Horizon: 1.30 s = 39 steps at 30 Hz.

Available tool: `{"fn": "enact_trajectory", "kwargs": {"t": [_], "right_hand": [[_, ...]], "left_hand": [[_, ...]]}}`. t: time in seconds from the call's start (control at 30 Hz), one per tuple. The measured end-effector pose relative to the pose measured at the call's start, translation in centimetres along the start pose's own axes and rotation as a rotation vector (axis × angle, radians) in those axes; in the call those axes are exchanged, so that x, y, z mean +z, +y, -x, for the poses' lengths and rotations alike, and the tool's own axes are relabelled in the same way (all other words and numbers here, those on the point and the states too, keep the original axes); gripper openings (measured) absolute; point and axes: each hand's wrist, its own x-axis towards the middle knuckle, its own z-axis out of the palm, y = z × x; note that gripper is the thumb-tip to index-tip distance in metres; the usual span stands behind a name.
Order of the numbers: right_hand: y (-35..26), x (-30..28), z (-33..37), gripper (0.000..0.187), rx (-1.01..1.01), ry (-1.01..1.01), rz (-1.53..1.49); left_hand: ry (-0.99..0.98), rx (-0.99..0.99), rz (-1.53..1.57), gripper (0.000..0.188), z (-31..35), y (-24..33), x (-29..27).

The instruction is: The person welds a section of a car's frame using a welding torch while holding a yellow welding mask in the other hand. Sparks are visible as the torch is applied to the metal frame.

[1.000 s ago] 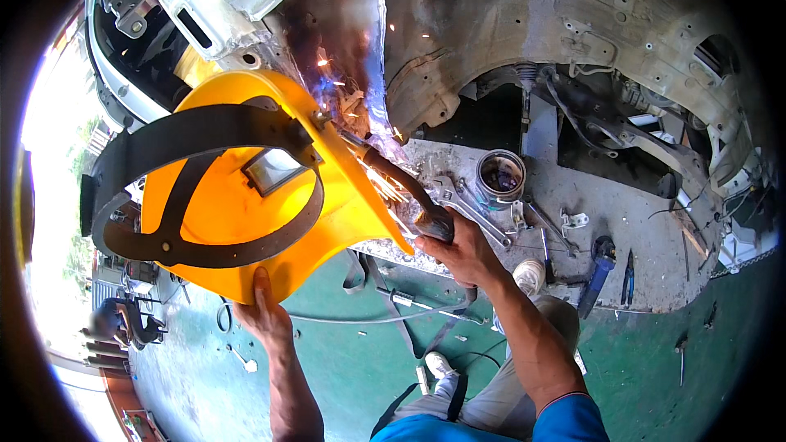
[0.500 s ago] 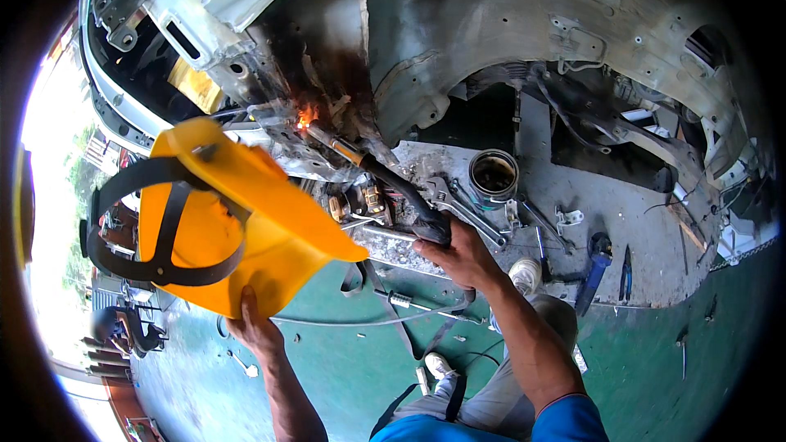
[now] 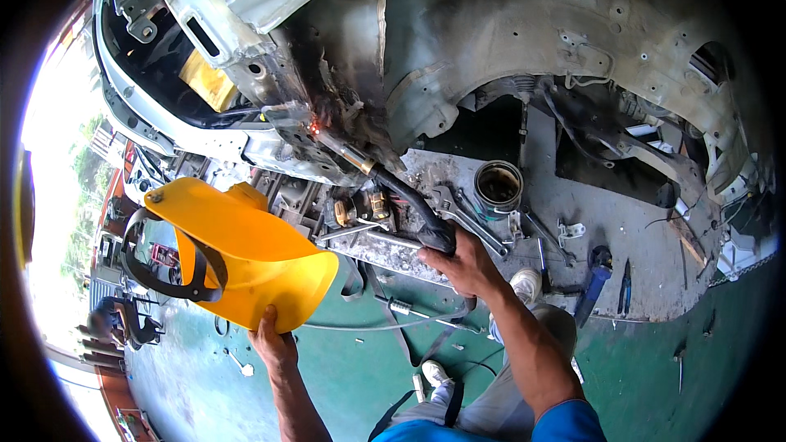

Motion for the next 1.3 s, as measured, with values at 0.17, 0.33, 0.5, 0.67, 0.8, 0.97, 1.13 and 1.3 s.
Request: {"fn": "enact_trajectory", "kwargs": {"t": [0.17,0.33,0.5,0.67,0.8,0.97,1.13,1.3], "right_hand": [[0.1,0.0,-0.3,0.041,-0.006,-0.002,0.004],[-0.7,-0.1,-0.7,0.035,0.019,-0.032,-0.061],[-1.1,-0.2,-0.9,0.032,0.031,-0.051,-0.075],[-1.1,-0.2,-1.1,0.032,0.046,-0.058,-0.077],[-1.3,-0.2,-1.2,0.033,0.059,-0.059,-0.077],[-1.6,-0.1,-1.2,0.032,0.087,-0.066,-0.085],[-2.6,-0.2,-1.0,0.033,0.11,-0.068,-0.073],[-3.3,-0.2,-0.9,0.033,0.135,-0.073,-0.07]], "left_hand": [[0.045,0.135,-0.107,0.036,0.4,0.3,0.2],[0.109,0.23,-0.328,0.032,0.1,1.1,0.5],[0.124,0.308,-0.466,0.032,0.4,1.8,1.9],[0.125,0.338,-0.5,0.033,0.4,1.6,1.9],[0.122,0.329,-0.538,0.032,0.3,2.1,2.3],[0.132,0.331,-0.579,0.031,0.1,2.5,2.8],[0.106,0.349,-0.602,0.031,-0.3,2.6,3.2],[0.079,0.364,-0.642,0.031,-0.1,3.4,4.5]]}}
